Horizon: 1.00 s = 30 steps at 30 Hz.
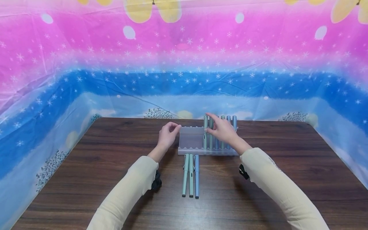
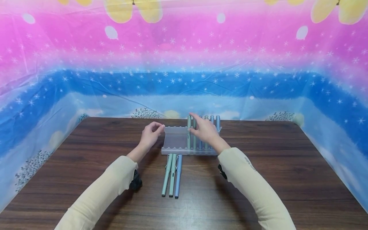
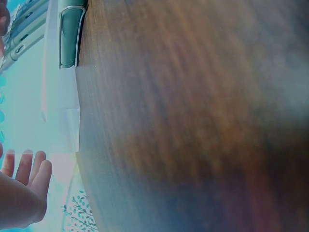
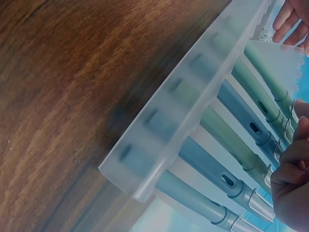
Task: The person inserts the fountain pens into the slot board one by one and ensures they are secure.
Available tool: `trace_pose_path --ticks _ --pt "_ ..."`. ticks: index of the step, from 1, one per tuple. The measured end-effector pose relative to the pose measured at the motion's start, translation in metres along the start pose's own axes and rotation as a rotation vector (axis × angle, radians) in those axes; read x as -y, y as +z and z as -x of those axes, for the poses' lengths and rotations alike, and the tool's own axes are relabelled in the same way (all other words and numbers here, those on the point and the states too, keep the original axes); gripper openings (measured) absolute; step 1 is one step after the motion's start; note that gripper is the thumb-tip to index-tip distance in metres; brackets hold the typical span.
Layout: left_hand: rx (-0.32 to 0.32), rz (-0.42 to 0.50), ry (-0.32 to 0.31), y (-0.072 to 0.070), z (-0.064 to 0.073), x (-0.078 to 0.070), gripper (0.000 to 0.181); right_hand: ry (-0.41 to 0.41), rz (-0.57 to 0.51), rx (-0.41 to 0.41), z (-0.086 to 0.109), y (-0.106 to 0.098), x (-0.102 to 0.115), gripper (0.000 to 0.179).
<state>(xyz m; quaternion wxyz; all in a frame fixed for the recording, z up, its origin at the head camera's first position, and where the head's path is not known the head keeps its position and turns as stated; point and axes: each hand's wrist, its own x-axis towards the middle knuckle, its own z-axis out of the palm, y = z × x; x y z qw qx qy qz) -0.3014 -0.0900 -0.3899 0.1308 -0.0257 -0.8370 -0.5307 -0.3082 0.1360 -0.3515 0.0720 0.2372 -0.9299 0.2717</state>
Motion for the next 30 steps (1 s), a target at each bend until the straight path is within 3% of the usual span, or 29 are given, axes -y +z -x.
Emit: trace_pose_path --ticks 13,30 --pt "0.003 0.004 -0.007 0.000 0.001 -0.001 0.021 -0.122 -0.034 -0.107 0.012 0.002 0.000 0.059" --pt "0.006 0.007 -0.004 0.000 0.000 0.001 0.022 -0.172 -0.094 -0.031 0.038 0.016 -0.003 0.051"
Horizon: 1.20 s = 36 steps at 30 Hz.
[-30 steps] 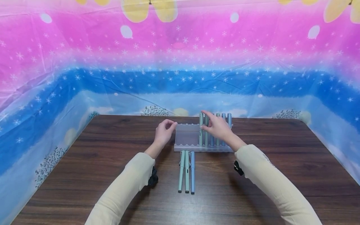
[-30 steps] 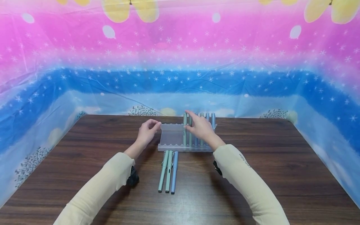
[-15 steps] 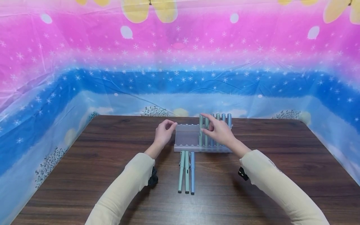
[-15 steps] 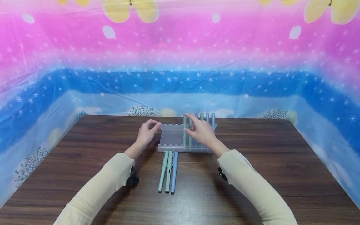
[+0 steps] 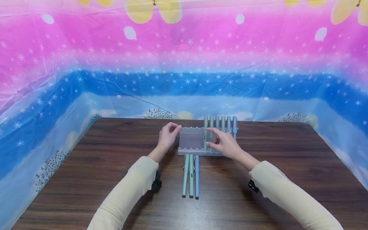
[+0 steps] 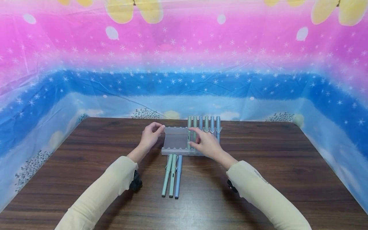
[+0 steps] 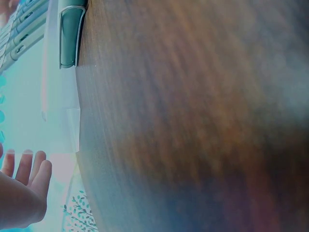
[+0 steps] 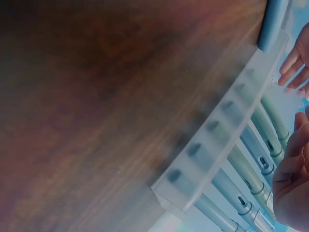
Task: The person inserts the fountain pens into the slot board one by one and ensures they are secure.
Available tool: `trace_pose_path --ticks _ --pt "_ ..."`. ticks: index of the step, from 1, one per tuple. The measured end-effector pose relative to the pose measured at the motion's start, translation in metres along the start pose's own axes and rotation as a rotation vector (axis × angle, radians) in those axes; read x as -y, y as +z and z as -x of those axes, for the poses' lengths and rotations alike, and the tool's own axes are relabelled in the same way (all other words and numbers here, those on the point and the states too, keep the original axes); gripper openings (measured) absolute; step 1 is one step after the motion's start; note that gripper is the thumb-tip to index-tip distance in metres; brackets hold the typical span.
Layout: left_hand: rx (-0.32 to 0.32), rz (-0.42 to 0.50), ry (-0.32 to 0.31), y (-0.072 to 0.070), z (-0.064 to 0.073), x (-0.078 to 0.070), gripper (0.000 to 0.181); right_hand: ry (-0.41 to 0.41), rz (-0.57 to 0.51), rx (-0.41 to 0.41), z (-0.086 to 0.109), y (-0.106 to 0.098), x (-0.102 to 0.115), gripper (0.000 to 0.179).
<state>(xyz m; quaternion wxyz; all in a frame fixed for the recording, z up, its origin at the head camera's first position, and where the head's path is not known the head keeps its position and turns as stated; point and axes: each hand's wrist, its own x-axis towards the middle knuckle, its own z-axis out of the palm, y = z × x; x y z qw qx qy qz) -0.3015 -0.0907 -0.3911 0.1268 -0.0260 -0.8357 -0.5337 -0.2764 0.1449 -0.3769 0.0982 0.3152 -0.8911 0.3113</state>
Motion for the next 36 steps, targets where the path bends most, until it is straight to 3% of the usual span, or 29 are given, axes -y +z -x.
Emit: trace_pose_path --ticks 7,19,26,36 --pt "-0.001 0.001 0.001 0.000 0.001 0.000 0.022 0.039 -0.038 0.050 0.011 0.007 0.001 0.045" --pt "-0.017 -0.016 0.016 0.000 0.000 0.000 0.021 0.090 -0.116 0.231 0.023 0.011 0.002 0.033" --pt "-0.010 -0.005 0.002 0.000 0.000 -0.001 0.022 0.147 -0.229 0.314 0.026 0.012 0.005 0.032" --pt "-0.017 -0.002 0.005 0.000 0.000 0.000 0.022 0.169 -0.216 0.429 0.027 0.018 0.009 0.037"
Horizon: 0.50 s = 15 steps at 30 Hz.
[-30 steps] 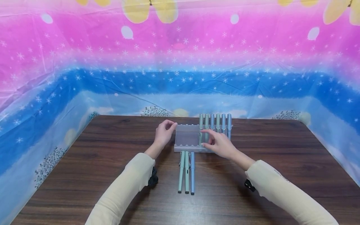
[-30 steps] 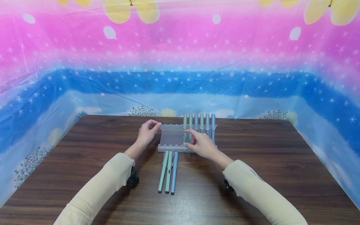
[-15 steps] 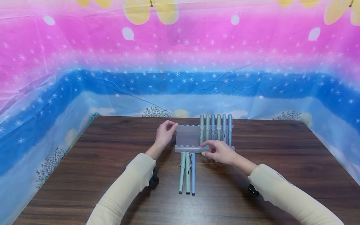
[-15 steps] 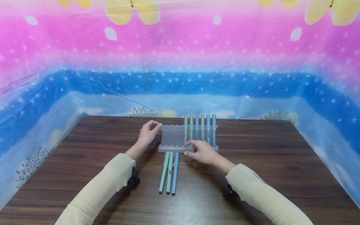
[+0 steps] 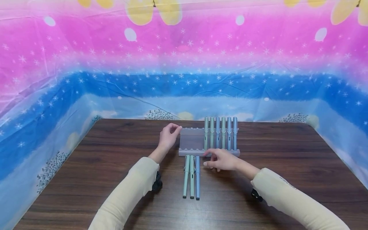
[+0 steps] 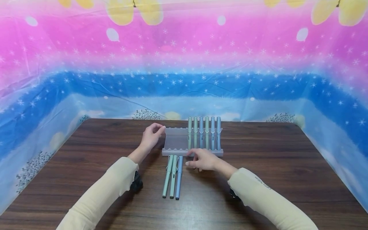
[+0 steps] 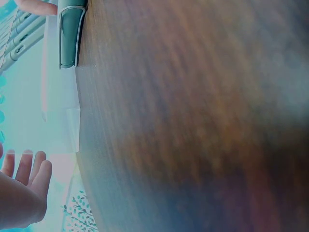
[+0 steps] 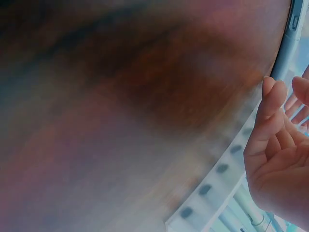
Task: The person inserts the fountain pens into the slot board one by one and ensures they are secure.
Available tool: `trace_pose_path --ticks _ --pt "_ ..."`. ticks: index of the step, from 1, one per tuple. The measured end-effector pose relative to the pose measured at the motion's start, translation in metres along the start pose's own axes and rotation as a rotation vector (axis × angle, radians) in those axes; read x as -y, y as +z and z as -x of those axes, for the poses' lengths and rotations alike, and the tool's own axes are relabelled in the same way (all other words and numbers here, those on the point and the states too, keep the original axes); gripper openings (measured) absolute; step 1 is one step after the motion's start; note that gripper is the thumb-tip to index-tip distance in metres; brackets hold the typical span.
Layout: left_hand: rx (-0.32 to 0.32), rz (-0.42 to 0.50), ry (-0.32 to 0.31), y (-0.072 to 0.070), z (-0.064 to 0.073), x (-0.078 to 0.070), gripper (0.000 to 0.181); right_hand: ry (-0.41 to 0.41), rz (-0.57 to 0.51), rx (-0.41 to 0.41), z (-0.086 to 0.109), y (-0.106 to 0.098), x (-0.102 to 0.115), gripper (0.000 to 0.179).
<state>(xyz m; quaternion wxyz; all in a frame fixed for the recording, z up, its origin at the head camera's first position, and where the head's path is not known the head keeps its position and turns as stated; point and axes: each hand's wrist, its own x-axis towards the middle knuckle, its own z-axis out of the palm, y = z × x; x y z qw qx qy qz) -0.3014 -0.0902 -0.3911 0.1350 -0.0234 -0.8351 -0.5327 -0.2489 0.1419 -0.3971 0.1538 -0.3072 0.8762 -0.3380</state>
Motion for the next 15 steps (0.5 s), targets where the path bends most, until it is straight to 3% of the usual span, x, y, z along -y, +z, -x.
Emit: trace_pose_path --ticks 9,15 --pt "0.003 -0.007 -0.011 0.000 0.001 -0.001 0.021 -0.010 0.047 -0.016 -0.005 0.008 0.007 0.037" --pt "0.009 -0.005 -0.001 0.000 0.001 -0.001 0.021 -0.031 0.132 -0.081 -0.009 0.015 0.015 0.035"
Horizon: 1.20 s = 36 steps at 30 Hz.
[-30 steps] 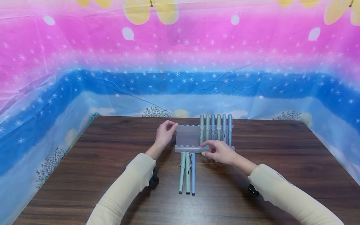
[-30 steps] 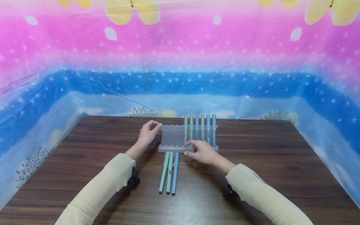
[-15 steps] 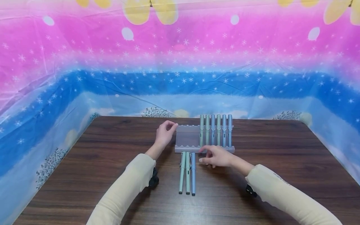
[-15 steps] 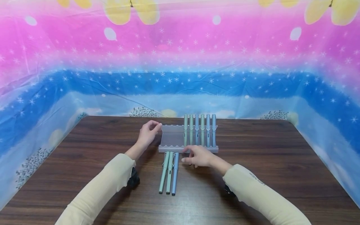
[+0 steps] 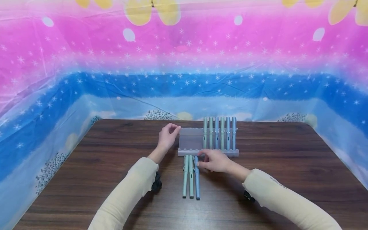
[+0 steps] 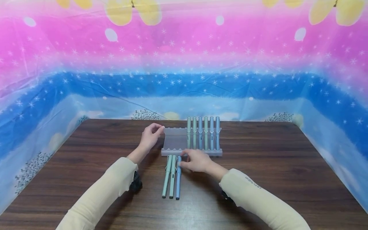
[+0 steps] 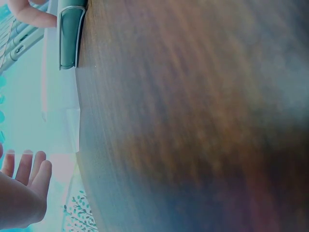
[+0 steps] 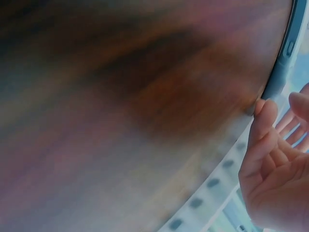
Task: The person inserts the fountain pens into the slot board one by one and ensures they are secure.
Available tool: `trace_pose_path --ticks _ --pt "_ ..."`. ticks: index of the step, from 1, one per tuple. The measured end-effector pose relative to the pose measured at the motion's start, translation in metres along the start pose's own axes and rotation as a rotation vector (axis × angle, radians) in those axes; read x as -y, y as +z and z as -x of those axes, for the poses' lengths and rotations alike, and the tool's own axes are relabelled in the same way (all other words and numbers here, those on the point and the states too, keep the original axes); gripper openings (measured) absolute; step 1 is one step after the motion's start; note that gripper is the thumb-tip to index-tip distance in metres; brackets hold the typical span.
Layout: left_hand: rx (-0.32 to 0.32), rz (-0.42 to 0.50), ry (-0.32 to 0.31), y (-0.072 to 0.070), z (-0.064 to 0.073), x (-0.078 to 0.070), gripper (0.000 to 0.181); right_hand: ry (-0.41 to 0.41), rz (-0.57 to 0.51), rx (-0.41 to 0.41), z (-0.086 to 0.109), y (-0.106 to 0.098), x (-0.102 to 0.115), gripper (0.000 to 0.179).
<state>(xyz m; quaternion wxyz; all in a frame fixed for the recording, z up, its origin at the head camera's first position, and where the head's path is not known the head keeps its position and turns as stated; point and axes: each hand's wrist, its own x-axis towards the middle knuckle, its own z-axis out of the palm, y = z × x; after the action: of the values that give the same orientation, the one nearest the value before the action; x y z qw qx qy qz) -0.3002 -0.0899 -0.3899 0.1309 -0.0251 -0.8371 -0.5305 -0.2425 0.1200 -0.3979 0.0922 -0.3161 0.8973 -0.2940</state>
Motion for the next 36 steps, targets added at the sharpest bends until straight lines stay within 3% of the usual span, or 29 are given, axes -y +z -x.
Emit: trace_pose_path --ticks 9,19,27,36 --pt "0.001 0.010 0.001 0.000 0.000 0.001 0.021 0.038 0.195 -0.065 -0.004 0.008 0.012 0.042" --pt "-0.001 0.018 0.005 0.000 -0.001 0.001 0.021 0.026 0.192 -0.033 -0.002 0.005 0.010 0.042" --pt "0.000 0.010 -0.004 0.000 -0.001 0.001 0.021 0.054 0.234 0.048 0.001 0.005 0.007 0.043" --pt "0.006 0.015 -0.005 0.000 -0.001 0.001 0.021 0.030 0.249 0.049 0.002 0.005 0.007 0.041"
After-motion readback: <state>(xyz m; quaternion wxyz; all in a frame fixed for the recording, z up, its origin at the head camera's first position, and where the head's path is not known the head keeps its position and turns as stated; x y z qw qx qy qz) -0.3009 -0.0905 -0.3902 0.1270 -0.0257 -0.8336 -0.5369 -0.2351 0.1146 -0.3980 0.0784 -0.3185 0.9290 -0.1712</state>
